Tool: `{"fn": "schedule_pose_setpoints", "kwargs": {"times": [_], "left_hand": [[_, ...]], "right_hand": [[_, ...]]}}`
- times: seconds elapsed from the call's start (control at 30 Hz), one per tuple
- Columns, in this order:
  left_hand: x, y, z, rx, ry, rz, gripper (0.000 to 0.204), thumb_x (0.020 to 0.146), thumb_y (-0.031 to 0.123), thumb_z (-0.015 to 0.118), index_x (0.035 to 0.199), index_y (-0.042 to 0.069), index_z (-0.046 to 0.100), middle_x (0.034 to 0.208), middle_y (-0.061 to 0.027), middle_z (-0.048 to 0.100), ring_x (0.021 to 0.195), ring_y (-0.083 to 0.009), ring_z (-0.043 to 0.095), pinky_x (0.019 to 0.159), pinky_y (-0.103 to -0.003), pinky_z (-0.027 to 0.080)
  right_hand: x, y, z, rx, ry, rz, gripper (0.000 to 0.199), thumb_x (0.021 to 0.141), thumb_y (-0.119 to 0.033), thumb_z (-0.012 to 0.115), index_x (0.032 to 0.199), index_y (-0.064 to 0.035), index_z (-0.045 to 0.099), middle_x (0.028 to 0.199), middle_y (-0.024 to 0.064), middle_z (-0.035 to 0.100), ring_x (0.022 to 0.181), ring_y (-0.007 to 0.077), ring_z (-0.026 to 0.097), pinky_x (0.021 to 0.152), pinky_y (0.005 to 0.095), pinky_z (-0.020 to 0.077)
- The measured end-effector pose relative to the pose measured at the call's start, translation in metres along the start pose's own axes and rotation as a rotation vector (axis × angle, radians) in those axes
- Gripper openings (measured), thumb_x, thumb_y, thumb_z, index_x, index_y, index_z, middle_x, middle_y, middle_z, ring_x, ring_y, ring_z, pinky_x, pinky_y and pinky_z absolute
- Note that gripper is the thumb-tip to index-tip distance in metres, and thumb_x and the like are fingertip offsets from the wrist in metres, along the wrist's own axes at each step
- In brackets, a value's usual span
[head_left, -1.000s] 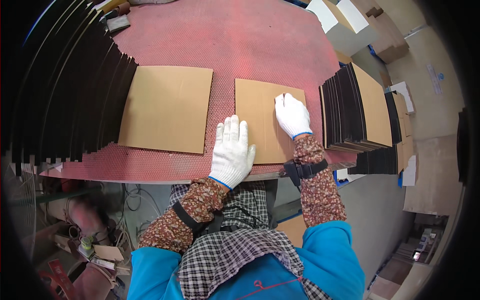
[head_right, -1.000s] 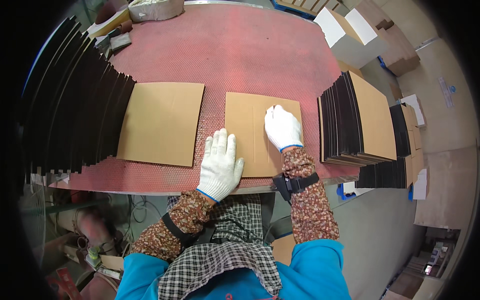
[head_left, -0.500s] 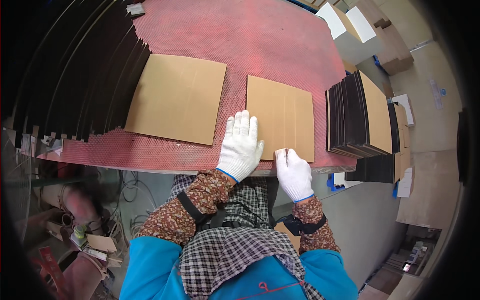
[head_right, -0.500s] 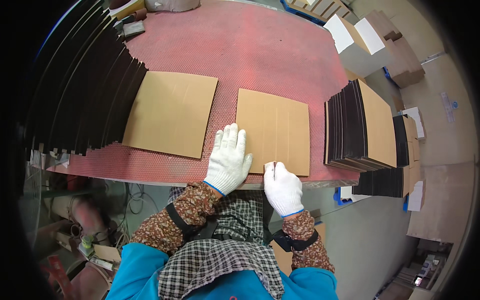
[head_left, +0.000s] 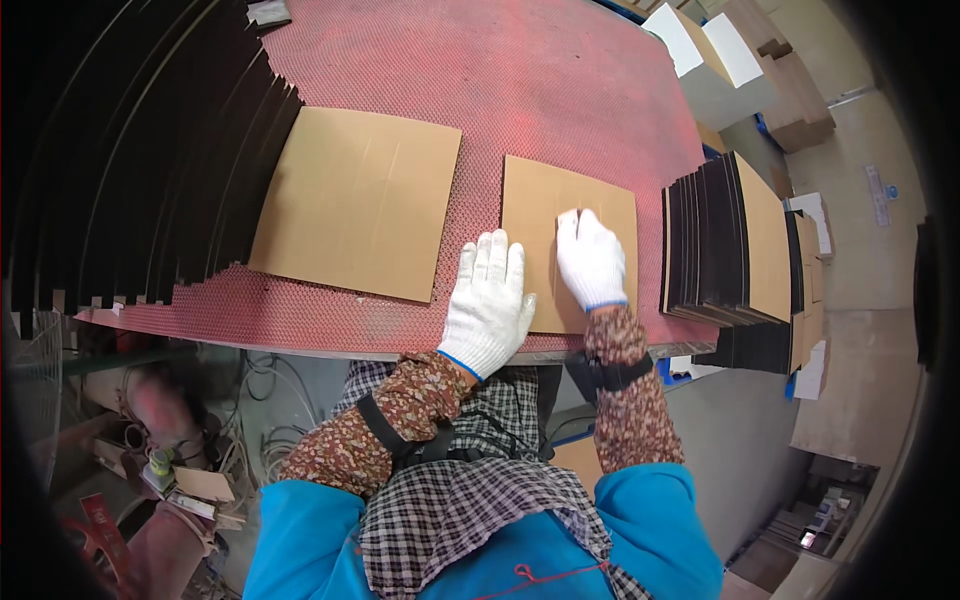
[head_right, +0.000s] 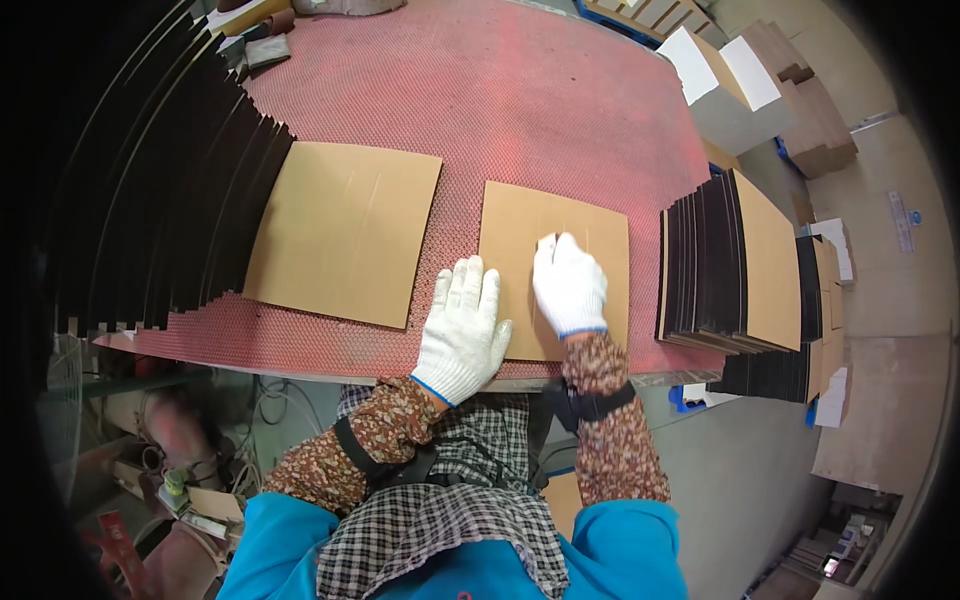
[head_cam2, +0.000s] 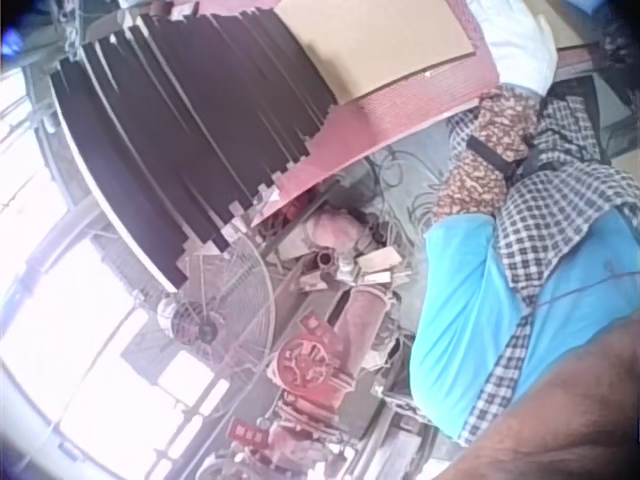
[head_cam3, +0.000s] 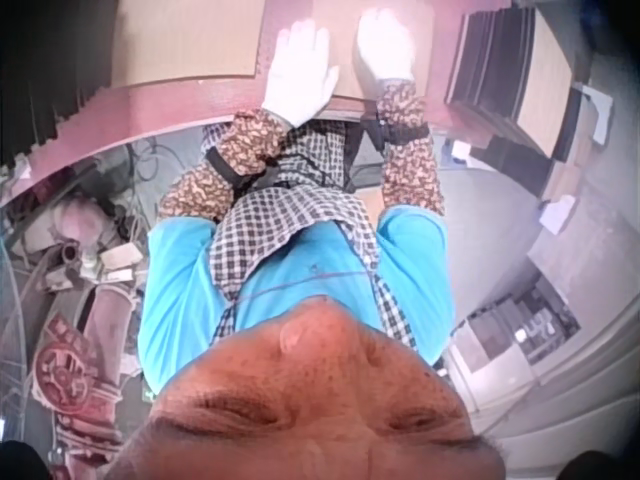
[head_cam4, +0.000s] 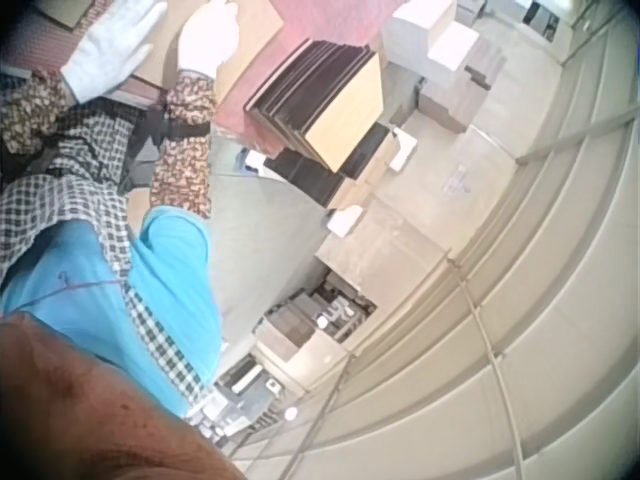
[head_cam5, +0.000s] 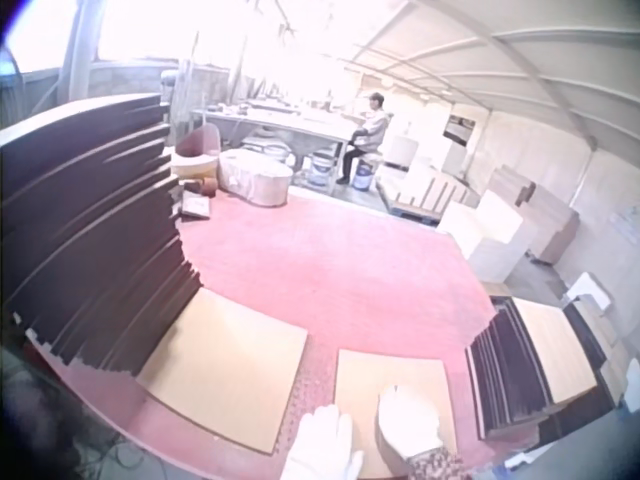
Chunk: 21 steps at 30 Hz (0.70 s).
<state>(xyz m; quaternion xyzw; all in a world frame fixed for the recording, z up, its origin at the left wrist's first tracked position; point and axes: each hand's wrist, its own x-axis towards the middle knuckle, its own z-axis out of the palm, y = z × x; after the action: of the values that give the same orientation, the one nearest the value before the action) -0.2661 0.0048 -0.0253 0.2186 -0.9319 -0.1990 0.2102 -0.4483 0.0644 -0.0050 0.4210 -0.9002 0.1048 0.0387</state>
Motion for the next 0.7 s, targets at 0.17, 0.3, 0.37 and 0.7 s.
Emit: {"fn": "schedule_pose_setpoints", "kwargs": {"times": [0.17, 0.3, 0.37, 0.7], "left_hand": [[-0.002, 0.002, 0.003, -0.026, 0.02, 0.001, 0.067, 0.091, 0.029, 0.066, 0.141, -0.012, 0.048, 0.148, -0.0351, 0.045, 0.142, -0.0482, 0.04, 0.123, -0.055, 0.025], [-0.001, 0.003, 0.001, -0.03, 0.039, 0.011, 0.067, 0.089, 0.028, 0.067, 0.14, -0.011, 0.048, 0.147, -0.0348, 0.046, 0.141, -0.0481, 0.041, 0.122, -0.056, 0.026], [-0.002, 0.004, 0.0, -0.03, 0.043, 0.021, 0.067, 0.089, 0.028, 0.067, 0.14, -0.011, 0.048, 0.146, -0.0347, 0.046, 0.141, -0.0481, 0.041, 0.122, -0.056, 0.026], [0.003, 0.001, -0.003, 0.021, 0.072, 0.019, 0.064, 0.088, 0.028, 0.069, 0.138, -0.007, 0.05, 0.143, -0.0328, 0.049, 0.138, -0.0491, 0.044, 0.119, -0.059, 0.029]], "right_hand": [[0.042, -0.005, -0.003, 0.059, 0.054, 0.072, 0.037, 0.103, -0.034, 0.046, 0.095, -0.003, 0.065, 0.084, 0.0276, 0.071, 0.081, 0.0496, 0.069, 0.078, 0.0585, 0.0541], [0.036, 0.0, -0.002, 0.063, 0.01, 0.055, 0.038, 0.103, -0.034, 0.045, 0.094, -0.003, 0.065, 0.086, 0.0276, 0.071, 0.082, 0.0487, 0.069, 0.078, 0.0573, 0.0545], [0.023, 0.001, -0.009, 0.07, -0.021, 0.059, 0.039, 0.103, -0.034, 0.045, 0.094, -0.0031, 0.065, 0.086, 0.0275, 0.071, 0.083, 0.0478, 0.069, 0.079, 0.0567, 0.0547], [-0.113, -0.026, -0.079, 0.042, -0.406, 0.138, 0.038, 0.105, -0.036, 0.046, 0.094, -0.0054, 0.065, 0.078, 0.0258, 0.071, 0.08, 0.0432, 0.071, 0.077, 0.0559, 0.0553]]}}
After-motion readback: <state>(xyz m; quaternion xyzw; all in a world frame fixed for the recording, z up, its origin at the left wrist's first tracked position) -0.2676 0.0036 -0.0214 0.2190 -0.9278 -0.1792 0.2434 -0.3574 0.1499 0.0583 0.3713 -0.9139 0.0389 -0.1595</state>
